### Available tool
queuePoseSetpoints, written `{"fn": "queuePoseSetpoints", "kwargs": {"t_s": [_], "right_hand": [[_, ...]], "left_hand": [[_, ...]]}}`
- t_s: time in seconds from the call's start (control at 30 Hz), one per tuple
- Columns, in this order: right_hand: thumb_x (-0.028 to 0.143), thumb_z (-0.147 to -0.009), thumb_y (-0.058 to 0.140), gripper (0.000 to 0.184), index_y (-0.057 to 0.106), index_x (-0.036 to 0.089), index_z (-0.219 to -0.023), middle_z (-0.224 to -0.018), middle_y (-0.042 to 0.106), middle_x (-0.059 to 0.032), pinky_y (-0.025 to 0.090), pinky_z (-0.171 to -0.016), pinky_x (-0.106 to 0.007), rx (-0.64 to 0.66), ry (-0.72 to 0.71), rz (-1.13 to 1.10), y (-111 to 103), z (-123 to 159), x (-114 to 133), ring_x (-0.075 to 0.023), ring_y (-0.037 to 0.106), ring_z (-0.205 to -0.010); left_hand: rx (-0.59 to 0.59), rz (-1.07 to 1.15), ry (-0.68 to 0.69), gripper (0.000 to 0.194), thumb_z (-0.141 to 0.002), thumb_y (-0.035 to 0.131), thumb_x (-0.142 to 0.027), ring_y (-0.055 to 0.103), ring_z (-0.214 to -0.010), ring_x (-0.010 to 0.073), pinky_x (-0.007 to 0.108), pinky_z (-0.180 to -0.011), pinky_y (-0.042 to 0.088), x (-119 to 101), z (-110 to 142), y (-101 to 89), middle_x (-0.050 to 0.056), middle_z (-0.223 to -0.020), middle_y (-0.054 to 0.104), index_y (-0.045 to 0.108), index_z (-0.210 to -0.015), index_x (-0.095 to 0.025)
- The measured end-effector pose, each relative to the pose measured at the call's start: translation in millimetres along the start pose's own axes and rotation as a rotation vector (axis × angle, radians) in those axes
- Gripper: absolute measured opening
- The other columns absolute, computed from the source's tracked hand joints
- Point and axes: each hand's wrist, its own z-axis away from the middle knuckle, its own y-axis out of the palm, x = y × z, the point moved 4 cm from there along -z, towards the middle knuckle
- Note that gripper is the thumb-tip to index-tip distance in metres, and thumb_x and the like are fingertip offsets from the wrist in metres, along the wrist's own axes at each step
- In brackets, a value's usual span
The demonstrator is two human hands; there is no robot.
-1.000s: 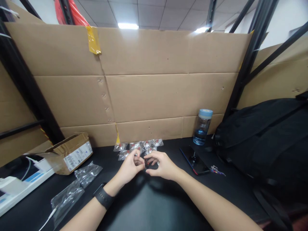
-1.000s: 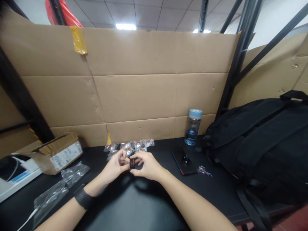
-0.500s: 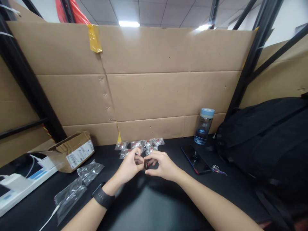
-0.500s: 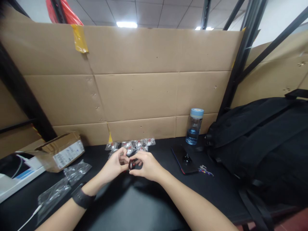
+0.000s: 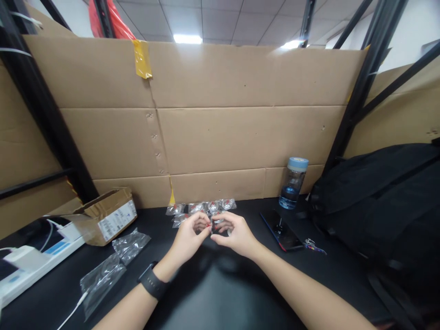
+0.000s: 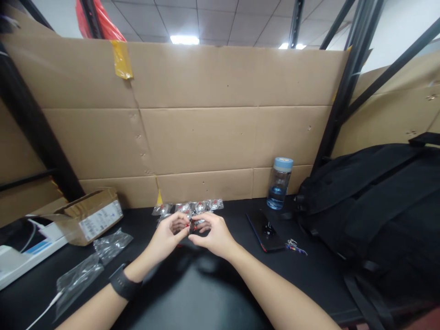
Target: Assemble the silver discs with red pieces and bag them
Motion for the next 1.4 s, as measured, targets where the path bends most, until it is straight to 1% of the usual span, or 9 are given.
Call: {"fn": "queuePoseSetpoints", "kwargs": {"t_s": [0.2, 0.33, 0.5, 0.73, 0.9, 1.0, 1.17, 1.27, 1.4], "right_hand": [[0.026, -0.069, 0.084, 0.049, 0.069, 0.019, -0.115, -0.104, 0.075, -0.0076, 0.062, -0.079, -0.034, 0.015, 0.019, -0.014, 5, 3, -2, -0.0207, 0.074, -0.083], [0.026, -0.070, 0.084, 0.048, 0.068, 0.020, -0.114, -0.109, 0.074, -0.0086, 0.063, -0.080, -0.035, -0.013, 0.017, -0.031, 7, 5, -3, -0.0222, 0.075, -0.086], [0.023, -0.070, 0.083, 0.045, 0.068, 0.020, -0.113, -0.105, 0.073, -0.0078, 0.063, -0.081, -0.035, -0.058, 0.003, -0.051, 11, 6, -4, -0.0233, 0.075, -0.090], [0.023, -0.071, 0.082, 0.044, 0.067, 0.019, -0.112, -0.102, 0.073, -0.0068, 0.063, -0.083, -0.035, -0.121, -0.020, -0.034, 15, 8, -9, -0.0211, 0.074, -0.086], [0.021, -0.072, 0.080, 0.039, 0.070, 0.020, -0.110, -0.100, 0.070, -0.0064, 0.063, -0.081, -0.034, -0.123, -0.114, 0.072, 12, 8, 1, -0.0195, 0.071, -0.083], [0.019, -0.071, 0.080, 0.038, 0.072, 0.022, -0.108, -0.098, 0.070, -0.0068, 0.063, -0.078, -0.034, -0.121, -0.144, 0.135, 10, 7, 6, -0.0200, 0.070, -0.081], [0.023, -0.070, 0.083, 0.040, 0.072, 0.022, -0.109, -0.097, 0.071, -0.0067, 0.062, -0.075, -0.033, -0.072, -0.105, 0.128, 5, 2, 6, -0.0202, 0.072, -0.080], [0.022, -0.072, 0.081, 0.044, 0.071, 0.023, -0.115, -0.101, 0.071, -0.0064, 0.062, -0.078, -0.033, -0.030, -0.115, 0.129, 5, 1, 6, -0.0203, 0.072, -0.084], [0.020, -0.073, 0.080, 0.046, 0.070, 0.024, -0.118, -0.104, 0.072, -0.0059, 0.062, -0.080, -0.033, -0.017, -0.175, 0.169, 5, 1, 10, -0.0204, 0.070, -0.089]], "left_hand": [[0.020, 0.014, -0.022, 0.021, -0.082, 0.068, -0.016, 0.069, -0.081, 0.0165, 0.029, -0.079, 0.053, -2, 0, -1.0, 0.001, -0.083, 0.068, 0.054, -0.098, -0.019], [0.018, 0.060, -0.039, 0.021, -0.082, 0.069, -0.017, 0.069, -0.081, 0.0160, 0.028, -0.078, 0.053, 0, 0, 0.3, 0.000, -0.083, 0.068, 0.054, -0.097, -0.019], [-0.003, 0.090, -0.033, 0.020, -0.082, 0.069, -0.017, 0.068, -0.080, 0.0156, 0.028, -0.078, 0.053, 4, 0, 2.1, 0.001, -0.083, 0.067, 0.053, -0.094, -0.019], [-0.069, -0.045, -0.005, 0.013, -0.083, 0.062, -0.012, 0.069, -0.078, 0.0156, 0.028, -0.077, 0.054, -4, 4, 3.9, 0.001, -0.085, 0.067, 0.055, -0.090, -0.020], [-0.107, -0.089, 0.026, 0.009, -0.084, 0.060, -0.012, 0.070, -0.080, 0.0162, 0.028, -0.079, 0.055, -10, 7, 6.6, 0.001, -0.086, 0.068, 0.058, -0.089, -0.020], [-0.087, -0.055, 0.030, 0.009, -0.084, 0.060, -0.012, 0.070, -0.082, 0.0166, 0.029, -0.081, 0.055, -7, 7, 7.4, 0.001, -0.087, 0.068, 0.059, -0.089, -0.019], [-0.016, 0.054, -0.011, 0.010, -0.083, 0.062, -0.014, 0.071, -0.082, 0.0169, 0.028, -0.078, 0.055, 3, 1, 3.9, 0.003, -0.089, 0.070, 0.060, -0.092, -0.018], [0.057, -0.060, -0.002, 0.008, -0.087, 0.061, -0.017, 0.071, -0.084, 0.0188, 0.029, -0.079, 0.054, 2, 0, 0.3, 0.005, -0.090, 0.073, 0.065, -0.093, -0.018], [0.086, -0.389, 0.111, 0.015, -0.091, 0.056, -0.017, 0.067, -0.077, 0.0187, 0.028, -0.075, 0.049, -10, 2, -5.1, 0.003, -0.085, 0.074, 0.072, -0.091, -0.019]]}}
